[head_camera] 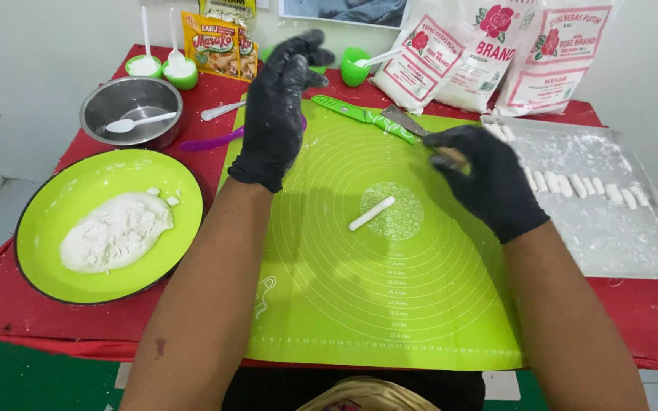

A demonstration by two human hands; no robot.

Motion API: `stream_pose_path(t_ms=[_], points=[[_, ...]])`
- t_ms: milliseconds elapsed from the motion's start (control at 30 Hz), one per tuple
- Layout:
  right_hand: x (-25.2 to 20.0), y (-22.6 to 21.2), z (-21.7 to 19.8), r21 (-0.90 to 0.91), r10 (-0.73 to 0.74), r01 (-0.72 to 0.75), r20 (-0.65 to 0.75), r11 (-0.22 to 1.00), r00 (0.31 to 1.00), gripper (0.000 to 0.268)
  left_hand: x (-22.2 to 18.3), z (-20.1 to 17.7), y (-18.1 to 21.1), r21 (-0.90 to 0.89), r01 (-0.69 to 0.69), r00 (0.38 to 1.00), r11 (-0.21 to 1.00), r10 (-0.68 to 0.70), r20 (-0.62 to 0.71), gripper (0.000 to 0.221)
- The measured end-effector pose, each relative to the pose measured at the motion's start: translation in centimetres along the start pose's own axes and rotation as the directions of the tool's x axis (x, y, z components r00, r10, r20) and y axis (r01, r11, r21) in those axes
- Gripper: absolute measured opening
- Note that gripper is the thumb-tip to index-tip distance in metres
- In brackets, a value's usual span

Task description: Rolling dough into thin cylinders and cutting them into small pieces on a silicone mat

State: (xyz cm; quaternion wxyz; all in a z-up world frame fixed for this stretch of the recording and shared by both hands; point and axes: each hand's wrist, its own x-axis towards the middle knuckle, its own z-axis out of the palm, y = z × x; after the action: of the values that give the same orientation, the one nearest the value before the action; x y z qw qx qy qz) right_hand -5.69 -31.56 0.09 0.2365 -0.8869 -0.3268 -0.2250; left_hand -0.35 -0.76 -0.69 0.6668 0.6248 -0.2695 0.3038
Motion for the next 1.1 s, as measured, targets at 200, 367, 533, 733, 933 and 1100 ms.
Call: stream_pose_path(t_ms=[200,367,533,733,933,1100], points=[[-0.6,1.8,0.8,-0.301,0.495,-0.452,0.082,0.840,0.865,0.043,-2.0,1.4,1.3,0.177,0.108,0.909,0.978,-0.169,0.381,0.029],[-1.3,5.0,2.1,-0.376,0.629,-0.540,0.171,0.753,0.758,0.049,-3.9,1.7,-2.3,0.633,-0.012,0.740,0.774,-0.419,0.526,0.035],[-1.3,4.6,2.0,-0.377,0.615,-0.533,0.138,0.757,0.776,0.040,-5.2,1.4,-5.8,0.812,-0.095,0.683,0.576,-0.556,0.474,0.041],[-1.7,5.1,-1.4,-0.257,0.317,-0.338,-0.120,0.905,0.941,0.031,-5.0,1.3,-5.5,0.826,-0.056,0.671,0.561,-0.592,0.447,0.044],[-0.3,0.1,-3.4,0.290,0.413,-0.318,-0.381,0.903,0.827,0.028,-5.1,1.3,-5.3,0.808,-0.072,0.703,0.585,-0.545,0.457,0.038],[0.7,-2.3,-3.1,0.241,0.248,-0.156,-0.422,0.958,0.872,0.037,-5.1,1.4,-5.3,0.820,-0.064,0.698,0.568,-0.562,0.444,0.039]])
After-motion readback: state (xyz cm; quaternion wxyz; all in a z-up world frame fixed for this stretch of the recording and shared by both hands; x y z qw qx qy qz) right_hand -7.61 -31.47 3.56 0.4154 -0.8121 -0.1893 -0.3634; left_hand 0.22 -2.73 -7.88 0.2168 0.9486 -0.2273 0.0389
